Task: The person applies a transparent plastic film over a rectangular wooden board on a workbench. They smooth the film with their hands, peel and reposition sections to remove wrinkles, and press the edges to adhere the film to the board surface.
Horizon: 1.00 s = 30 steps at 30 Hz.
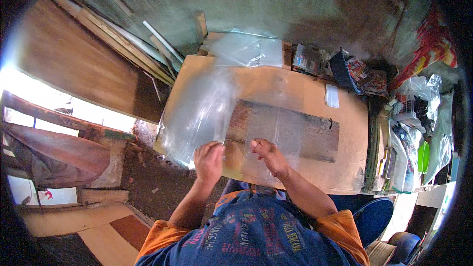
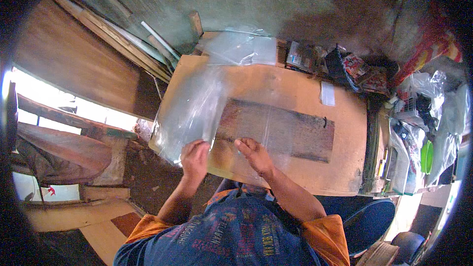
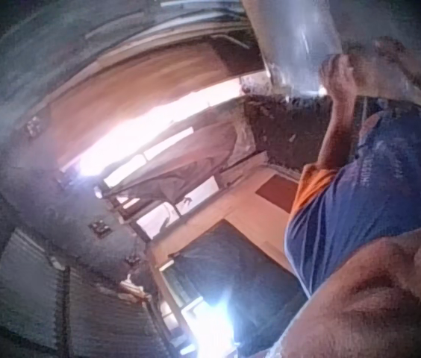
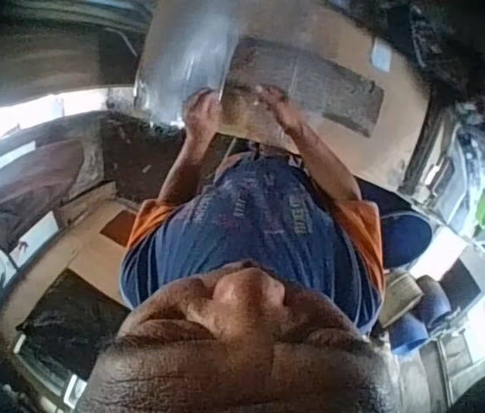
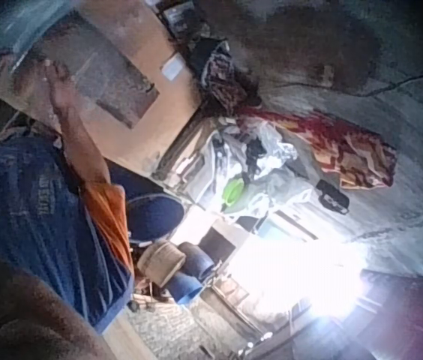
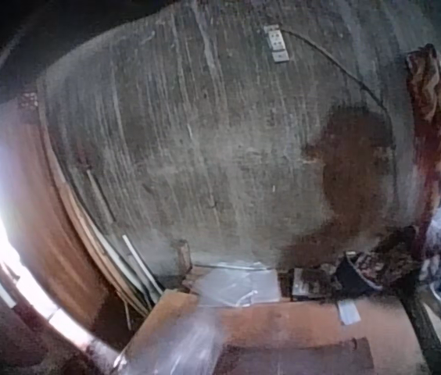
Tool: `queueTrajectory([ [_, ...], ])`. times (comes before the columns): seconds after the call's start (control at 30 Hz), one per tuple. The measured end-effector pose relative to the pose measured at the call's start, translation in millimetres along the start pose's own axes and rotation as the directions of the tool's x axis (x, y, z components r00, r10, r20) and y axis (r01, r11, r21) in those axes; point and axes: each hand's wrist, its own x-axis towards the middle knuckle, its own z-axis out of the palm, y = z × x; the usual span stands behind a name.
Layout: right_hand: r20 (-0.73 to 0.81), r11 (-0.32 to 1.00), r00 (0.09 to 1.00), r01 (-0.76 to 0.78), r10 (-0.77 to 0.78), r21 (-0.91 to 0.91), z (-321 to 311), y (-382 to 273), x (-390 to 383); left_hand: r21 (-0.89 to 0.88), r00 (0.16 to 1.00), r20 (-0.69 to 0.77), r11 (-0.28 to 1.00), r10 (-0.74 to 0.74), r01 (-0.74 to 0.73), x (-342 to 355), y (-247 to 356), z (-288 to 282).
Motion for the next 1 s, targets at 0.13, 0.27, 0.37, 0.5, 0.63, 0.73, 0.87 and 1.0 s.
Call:
queueTrajectory([
  [0.13,0.056,0.996,0.998,-0.025,0.02,0.091,15,7,19,-0.022,0.981,0.177,0.997,0.083,-0.081,-16,30,19],
  [0.27,0.018,0.994,0.999,-0.048,0.05,-0.094,9,25,29,-0.131,0.952,0.27,0.985,0.141,-0.108,-29,49,31],
  [0.37,-0.156,0.998,0.985,0.062,-0.066,-0.031,3,34,23,-0.204,0.925,0.362,0.978,0.119,-0.046,-31,61,27],
  [0.5,-0.223,0.995,0.975,0.037,-0.015,0.096,-17,30,15,-0.317,0.949,0.311,0.936,-0.053,0.156,-25,54,22],
  [0.63,-0.283,0.987,0.957,0.109,-0.071,0.121,-42,23,1,-0.378,0.884,0.365,0.821,-0.292,0.427,-31,31,33],
  [0.73,-0.399,0.974,0.915,0.144,-0.064,0.174,-61,38,-6,-0.339,0.868,0.373,0.823,-0.327,0.455,-35,19,42],
  [0.87,-0.475,0.976,0.875,0.015,0.092,0.217,-89,82,-7,-0.167,0.902,0.308,0.916,-0.303,0.365,-32,1,48],
  [1.0,-0.499,0.991,0.856,-0.104,0.133,0.087,-97,95,-6,0.296,0.913,0.157,0.9,-0.376,0.319,-29,-45,63],
])
